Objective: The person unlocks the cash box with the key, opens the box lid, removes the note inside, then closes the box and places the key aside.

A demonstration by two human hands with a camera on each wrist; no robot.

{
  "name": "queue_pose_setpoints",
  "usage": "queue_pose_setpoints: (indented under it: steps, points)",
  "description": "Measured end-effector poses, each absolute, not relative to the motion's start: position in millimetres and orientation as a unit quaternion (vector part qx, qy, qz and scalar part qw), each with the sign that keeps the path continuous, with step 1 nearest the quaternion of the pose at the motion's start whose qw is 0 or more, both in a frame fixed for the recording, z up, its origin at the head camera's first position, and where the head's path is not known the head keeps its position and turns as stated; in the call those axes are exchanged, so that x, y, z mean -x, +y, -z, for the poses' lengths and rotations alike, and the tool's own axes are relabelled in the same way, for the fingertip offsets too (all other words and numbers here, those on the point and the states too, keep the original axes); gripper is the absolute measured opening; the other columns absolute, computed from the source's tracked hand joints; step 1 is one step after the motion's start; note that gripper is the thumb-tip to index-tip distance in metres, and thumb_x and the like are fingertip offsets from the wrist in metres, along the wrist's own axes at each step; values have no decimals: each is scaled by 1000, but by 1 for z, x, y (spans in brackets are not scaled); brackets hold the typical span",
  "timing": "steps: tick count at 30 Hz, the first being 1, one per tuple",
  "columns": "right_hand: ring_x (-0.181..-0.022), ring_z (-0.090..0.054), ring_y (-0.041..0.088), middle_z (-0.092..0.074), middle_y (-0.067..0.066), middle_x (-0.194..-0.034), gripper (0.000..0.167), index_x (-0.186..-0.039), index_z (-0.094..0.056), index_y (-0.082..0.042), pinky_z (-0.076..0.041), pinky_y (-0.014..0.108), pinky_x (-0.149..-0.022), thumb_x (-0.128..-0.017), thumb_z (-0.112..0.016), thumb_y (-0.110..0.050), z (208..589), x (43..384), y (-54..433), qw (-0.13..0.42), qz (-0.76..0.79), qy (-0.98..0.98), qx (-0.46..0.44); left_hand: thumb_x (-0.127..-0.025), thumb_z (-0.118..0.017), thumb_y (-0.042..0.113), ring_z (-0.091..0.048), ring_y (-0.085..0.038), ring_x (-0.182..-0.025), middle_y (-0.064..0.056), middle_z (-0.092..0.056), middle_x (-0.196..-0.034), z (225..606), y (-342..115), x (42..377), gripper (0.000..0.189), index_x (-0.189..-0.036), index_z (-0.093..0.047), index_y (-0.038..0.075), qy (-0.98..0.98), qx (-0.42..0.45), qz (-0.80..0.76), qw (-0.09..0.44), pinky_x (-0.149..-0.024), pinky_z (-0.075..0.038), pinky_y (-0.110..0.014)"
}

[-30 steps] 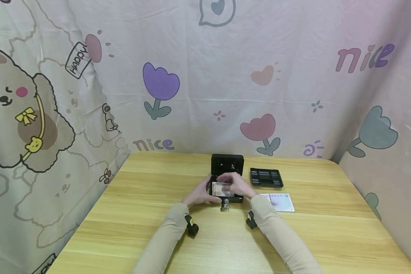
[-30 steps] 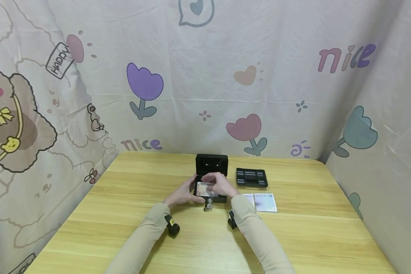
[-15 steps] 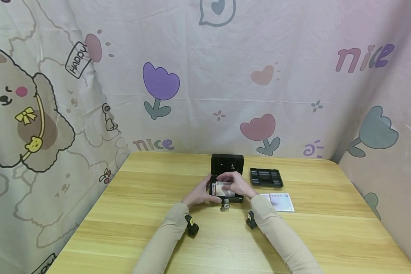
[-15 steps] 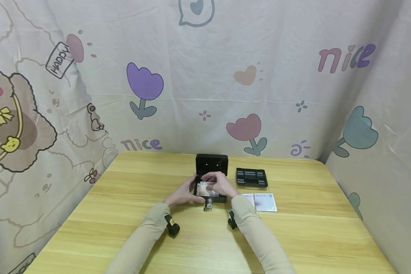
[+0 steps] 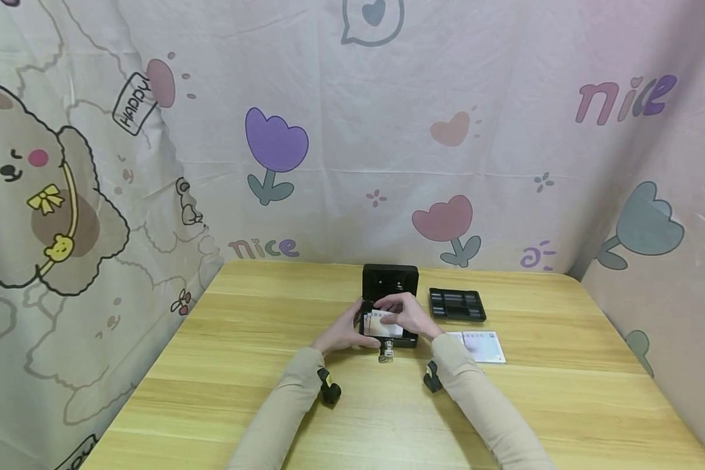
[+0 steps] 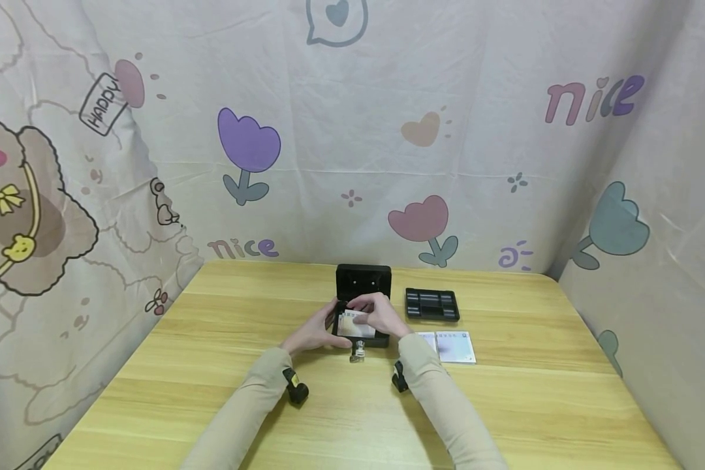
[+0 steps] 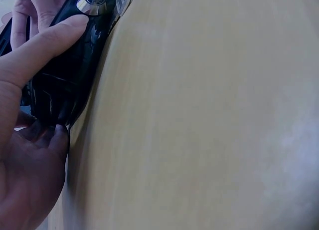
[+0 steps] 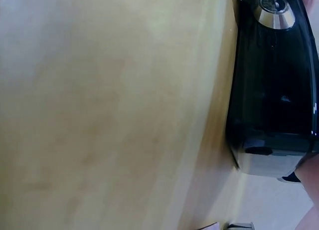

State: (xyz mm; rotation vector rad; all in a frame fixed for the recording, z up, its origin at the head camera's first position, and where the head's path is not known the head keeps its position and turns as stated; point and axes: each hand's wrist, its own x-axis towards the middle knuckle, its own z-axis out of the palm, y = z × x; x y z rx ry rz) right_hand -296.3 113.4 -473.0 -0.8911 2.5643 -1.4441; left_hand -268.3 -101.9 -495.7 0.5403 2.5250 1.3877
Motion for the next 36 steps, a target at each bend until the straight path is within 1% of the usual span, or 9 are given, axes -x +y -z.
queue_pose_setpoints:
  steps: [5,10,14,17,20,27,30,33,36]
  points:
    - [-75,-63,9,-74,16,-89,32,-115,-73,1,-53,18,-71,-83,-78,-1,470,297,115,39,472,830,296,-73,-90,32,-20,-35,-156,-19,-15,-169,496,-102,269,121,-161,-12,3,857,-186,-469,105,-129,-20,-51]
    - [-69,-59,5,-70,9,-77,33,-116,-72,0,-51,19,-71,-84,-79,-4,464,298,116,45,464,831,304,-74,-90,29,-22,-34,-155,-19,-18,-168,495,-103,270,120,-161,-13,3,849,-192,-480,105,-128,-22,-51]
    - [-69,-60,4,-69,4,-75,33,-117,-72,-3,-51,19,-72,-84,-79,-6,459,298,116,47,458,836,299,-74,-90,30,-21,-37,-155,-21,-16,-168,494,-105,269,121,-161,-12,2,847,-187,-484,114,-128,-21,-54]
    - [-70,-61,5,-70,4,-77,31,-116,-73,-4,-51,20,-72,-86,-78,-7,455,296,117,52,466,834,290,-74,-90,31,-21,-39,-155,-23,-14,-168,494,-106,270,121,-161,-11,1,846,-186,-485,117,-127,-21,-56]
    - [-72,-62,7,-72,8,-80,27,-114,-73,-4,-51,21,-71,-87,-76,-8,451,294,119,52,478,829,285,-74,-90,30,-21,-38,-155,-22,-14,-168,495,-106,271,122,-161,-10,2,843,-188,-490,116,-127,-21,-56]
    - [-76,-64,9,-74,14,-93,24,-116,-71,-3,-55,21,-63,-93,-70,-11,444,286,122,29,487,826,283,-74,-91,21,-30,-34,-153,-16,-28,-166,498,-104,273,115,-162,-18,11,827,-223,-506,102,-127,-26,-52]
    - [-79,-65,12,-74,17,-100,25,-118,-69,-2,-57,23,-62,-95,-69,-12,440,282,125,24,493,821,287,-73,-91,22,-30,-33,-153,-15,-29,-166,498,-103,273,114,-162,-19,12,829,-223,-503,98,-127,-25,-51]
    - [-87,-68,16,-74,18,-108,27,-119,-69,-2,-58,24,-66,-95,-68,-15,435,277,131,22,487,822,293,-73,-91,24,-30,-34,-153,-16,-28,-166,498,-103,273,117,-162,-18,9,836,-218,-494,94,-127,-25,-52]
    - [-98,-70,19,-74,16,-114,29,-121,-69,-4,-59,22,-76,-96,-68,-18,431,274,140,24,469,831,297,-72,-92,28,-26,-35,-154,-18,-21,-168,497,-102,272,121,-162,-14,5,847,-204,-481,97,-128,-23,-52]
